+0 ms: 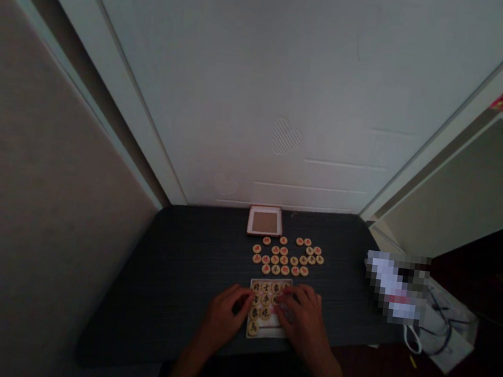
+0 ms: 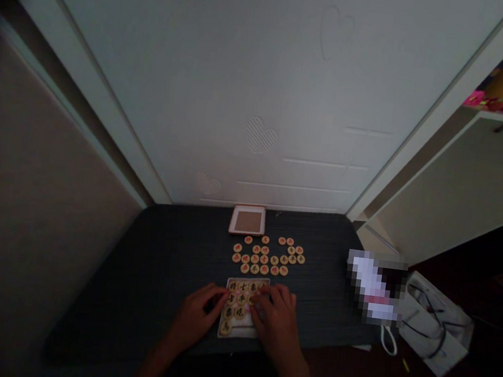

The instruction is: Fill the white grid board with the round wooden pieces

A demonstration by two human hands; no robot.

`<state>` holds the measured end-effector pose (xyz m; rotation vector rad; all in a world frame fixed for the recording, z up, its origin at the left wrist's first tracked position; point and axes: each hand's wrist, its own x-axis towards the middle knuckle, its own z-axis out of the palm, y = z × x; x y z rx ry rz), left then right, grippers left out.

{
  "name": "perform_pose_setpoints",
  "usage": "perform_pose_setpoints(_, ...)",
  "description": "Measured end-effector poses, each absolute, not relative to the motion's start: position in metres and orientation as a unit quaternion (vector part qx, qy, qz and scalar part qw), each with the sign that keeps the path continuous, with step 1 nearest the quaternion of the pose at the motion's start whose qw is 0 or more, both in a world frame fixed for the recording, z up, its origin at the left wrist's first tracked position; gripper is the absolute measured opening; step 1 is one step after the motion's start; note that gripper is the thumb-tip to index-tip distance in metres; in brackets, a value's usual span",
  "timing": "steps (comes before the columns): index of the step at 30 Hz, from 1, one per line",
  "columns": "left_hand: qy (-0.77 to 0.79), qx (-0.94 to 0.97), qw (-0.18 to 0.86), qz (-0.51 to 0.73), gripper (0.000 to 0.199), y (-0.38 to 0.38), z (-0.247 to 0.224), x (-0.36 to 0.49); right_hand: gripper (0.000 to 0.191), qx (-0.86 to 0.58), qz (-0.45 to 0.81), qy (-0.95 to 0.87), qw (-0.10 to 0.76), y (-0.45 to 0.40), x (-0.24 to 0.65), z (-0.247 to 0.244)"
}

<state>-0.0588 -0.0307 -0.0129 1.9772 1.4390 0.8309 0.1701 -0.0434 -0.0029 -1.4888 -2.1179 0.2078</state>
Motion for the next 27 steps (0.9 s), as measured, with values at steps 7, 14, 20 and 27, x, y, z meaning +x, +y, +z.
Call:
perform_pose_setpoints(7,0.534,0.735,0.27,0.319,0.019,-0.03,-0.013,-0.059,0.017,-0.543,0.068,-0.778,0.309,-0.041,0.174,-0.003)
perform_pose_setpoints(14,0.541,0.731,0.269,0.317,0.02,-0.03,-0.015,-0.058,0.017,-0.566,0.129,-0.712,0.397,-0.031,0.195,-0.009)
perform_pose_setpoints(20,0.542,0.732,0.27,0.313,0.02,-0.03,-0.012,-0.058,0.024,-0.599,0.215,-0.645,0.423,-0.029,0.209,-0.018)
perform_pose_setpoints(27,0.546,0.733,0.268,0.306,0.022,-0.03,-0.011,-0.057,0.027,-0.608,0.252,-0.623,0.423,-0.03,0.212,-0.023)
